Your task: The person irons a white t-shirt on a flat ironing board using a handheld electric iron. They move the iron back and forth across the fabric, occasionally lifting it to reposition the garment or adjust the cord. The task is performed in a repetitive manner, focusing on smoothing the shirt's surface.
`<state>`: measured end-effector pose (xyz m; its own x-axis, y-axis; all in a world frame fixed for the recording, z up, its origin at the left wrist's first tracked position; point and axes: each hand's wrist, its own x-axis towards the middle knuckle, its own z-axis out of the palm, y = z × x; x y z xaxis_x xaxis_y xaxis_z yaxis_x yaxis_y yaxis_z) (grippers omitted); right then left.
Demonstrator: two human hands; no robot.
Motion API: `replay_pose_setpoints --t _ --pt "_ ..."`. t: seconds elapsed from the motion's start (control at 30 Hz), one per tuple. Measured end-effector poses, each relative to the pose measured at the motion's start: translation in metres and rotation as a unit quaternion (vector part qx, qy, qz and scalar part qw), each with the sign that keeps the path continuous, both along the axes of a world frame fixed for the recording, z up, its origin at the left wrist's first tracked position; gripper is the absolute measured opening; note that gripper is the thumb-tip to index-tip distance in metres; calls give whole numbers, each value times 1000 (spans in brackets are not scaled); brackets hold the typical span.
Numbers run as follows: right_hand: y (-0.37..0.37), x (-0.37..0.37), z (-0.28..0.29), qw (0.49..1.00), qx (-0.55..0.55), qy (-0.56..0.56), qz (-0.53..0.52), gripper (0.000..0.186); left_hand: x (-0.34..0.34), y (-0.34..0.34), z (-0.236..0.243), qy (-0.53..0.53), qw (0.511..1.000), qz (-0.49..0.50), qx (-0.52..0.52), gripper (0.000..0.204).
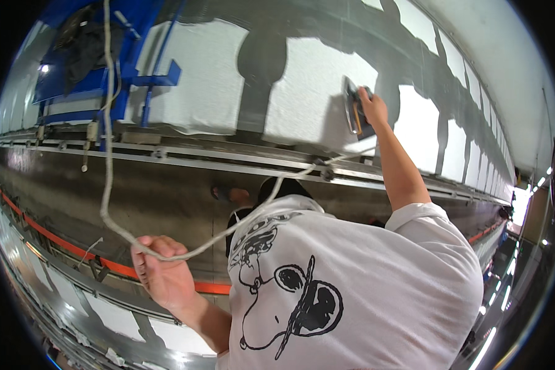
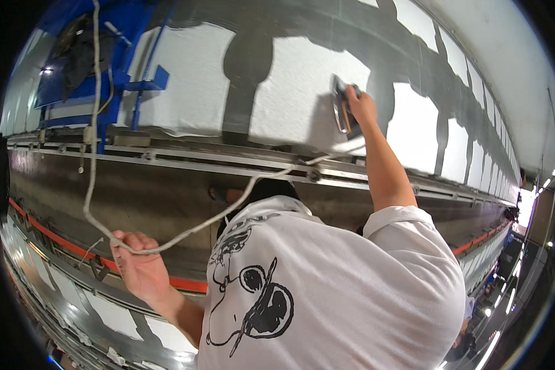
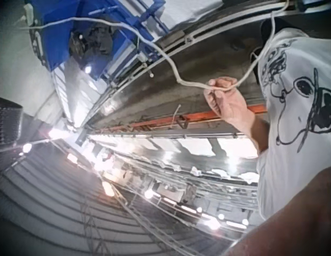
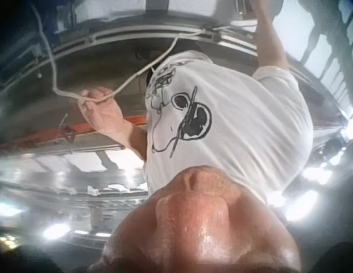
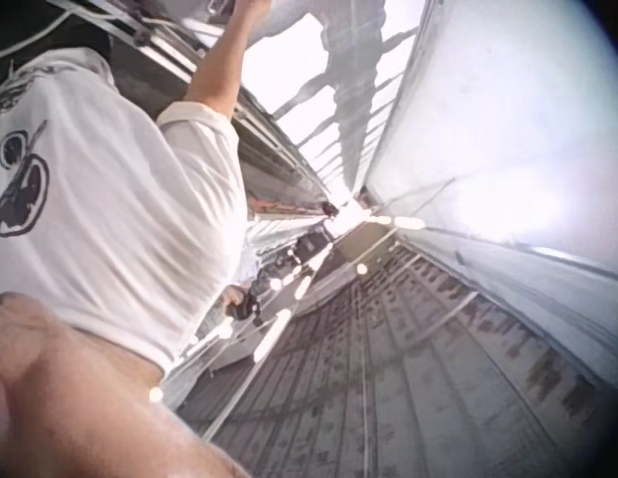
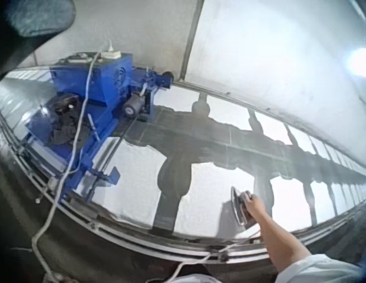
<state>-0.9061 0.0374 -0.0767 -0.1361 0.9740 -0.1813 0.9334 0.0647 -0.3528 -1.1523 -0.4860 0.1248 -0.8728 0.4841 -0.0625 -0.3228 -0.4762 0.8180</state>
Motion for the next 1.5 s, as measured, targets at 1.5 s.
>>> replay_pose_setpoints --t 1.5 --pt "-113 -388 15 916 -24 -90 391 68 -239 -35 11 -18 996 61 -66 32"
